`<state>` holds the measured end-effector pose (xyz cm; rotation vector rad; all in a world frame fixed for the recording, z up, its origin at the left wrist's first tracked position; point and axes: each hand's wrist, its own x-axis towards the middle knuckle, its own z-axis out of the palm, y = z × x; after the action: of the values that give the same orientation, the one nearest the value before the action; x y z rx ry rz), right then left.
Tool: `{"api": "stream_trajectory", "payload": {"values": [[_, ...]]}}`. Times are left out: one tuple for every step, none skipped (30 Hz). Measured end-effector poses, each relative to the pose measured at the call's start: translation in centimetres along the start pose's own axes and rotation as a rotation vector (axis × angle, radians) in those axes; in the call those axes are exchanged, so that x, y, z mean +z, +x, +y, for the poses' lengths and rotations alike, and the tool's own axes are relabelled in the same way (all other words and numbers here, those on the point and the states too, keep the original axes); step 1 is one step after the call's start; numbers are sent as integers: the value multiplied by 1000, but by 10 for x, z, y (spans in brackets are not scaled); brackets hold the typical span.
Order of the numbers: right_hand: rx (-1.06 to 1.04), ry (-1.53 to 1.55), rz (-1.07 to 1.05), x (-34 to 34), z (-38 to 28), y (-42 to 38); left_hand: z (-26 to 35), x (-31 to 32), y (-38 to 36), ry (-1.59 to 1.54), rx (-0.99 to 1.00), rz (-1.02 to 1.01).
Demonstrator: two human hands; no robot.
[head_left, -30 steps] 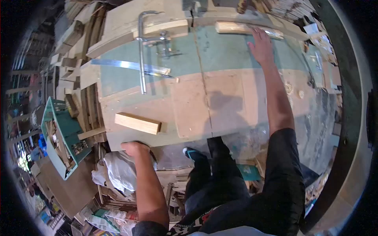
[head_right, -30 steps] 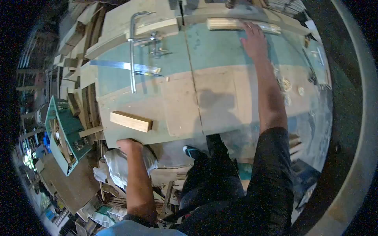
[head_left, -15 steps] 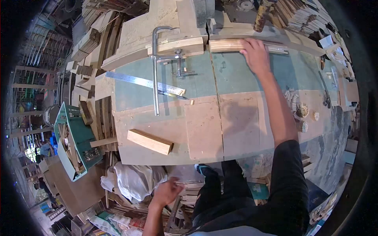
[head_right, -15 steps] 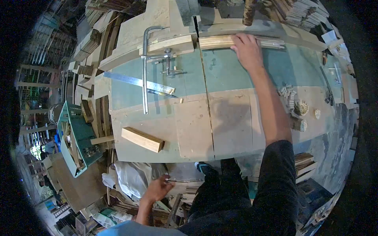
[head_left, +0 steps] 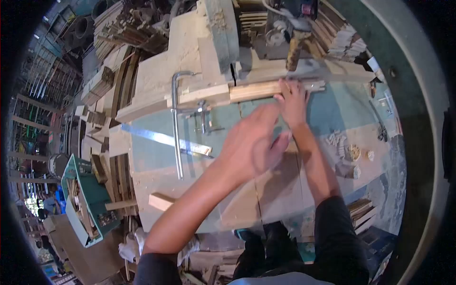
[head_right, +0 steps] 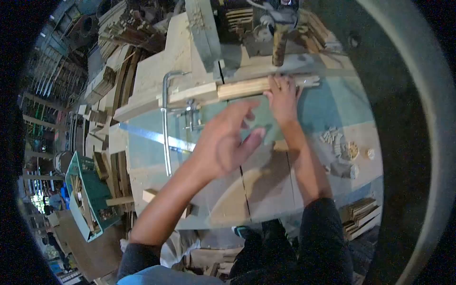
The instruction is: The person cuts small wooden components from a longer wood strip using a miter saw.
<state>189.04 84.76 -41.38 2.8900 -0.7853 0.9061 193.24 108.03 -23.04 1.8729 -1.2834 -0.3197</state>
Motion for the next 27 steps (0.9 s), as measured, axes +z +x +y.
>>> {"api": "stream_trajectory", "payload": {"values": [[-26, 55, 28, 4, 2, -3, 2, -1, 28, 64, 9, 19], [-54, 112, 51, 11, 5, -1, -2, 3, 53, 105, 63, 70], [-62, 103, 61, 21, 8, 3, -4, 9, 75, 143, 112, 118], [33, 268, 57, 31, 8, 7, 2, 8, 95, 220, 99, 111], [129, 433, 52, 40, 8, 11, 9, 7, 115, 297, 85, 103], [175, 506, 42, 47, 13, 11, 14, 7, 136, 289, 91, 109], [222, 578, 35, 55, 19, 9, 18, 11, 158, 394, 84, 141], [117, 475, 58, 61, 23, 2, 20, 12, 172, 506, 70, 167], [63, 421, 61, 62, 24, 0, 17, 15, 182, 494, 63, 166], [8, 367, 67, 61, 24, -1, 15, 18, 191, 552, 71, 205], [28, 374, 76, 62, 24, 0, 11, 20, 198, 611, 73, 240], [41, 381, 66, 55, 22, 0, 10, 22, 201, 579, 67, 258], [54, 387, 56, 48, 20, 0, 7, 23, 203, 571, 47, 246], [-25, 224, 48, 30, 16, 3, 4, 23, 204, 551, 71, 282], [-107, 64, 45, 23, 14, 5, 2, 22, 206, 533, 99, 322], [-107, 71, 23, 31, 15, 1, 6, 19, 207, 486, 82, 255], [-66, 200, 75, 44, 19, 1, 26, -3, 198, 483, 66, 252], [-45, 267, 92, 46, 20, -1, 55, -35, 180, 344, -57, 75], [-25, 336, 111, 44, 18, -1, 52, -29, 178, 302, -83, 36], [-81, 199, 58, 38, 19, -1, 49, -23, 177, 260, -110, -1], [-140, 61, 5, 29, 18, 3, 46, -17, 175, 220, -138, -37], [-146, 67, -4, 24, 16, 5, 21, 21, 188, 310, -50, 188], [-135, 79, 31, 19, 14, 7, 5, 41, 194, 402, 40, 413], [-126, 92, 66, 16, 11, 8, 2, 42, 179, 267, 97, 422], [-136, 103, 61, 11, 3, 9, -7, 51, 177, 274, 84, 428], [141, 636, 120, 7, -9, 6, -18, 67, 176, 125, 74, 540], [284, 899, 118, 10, -9, 2, -25, 81, 176, -28, 63, 648]]}}
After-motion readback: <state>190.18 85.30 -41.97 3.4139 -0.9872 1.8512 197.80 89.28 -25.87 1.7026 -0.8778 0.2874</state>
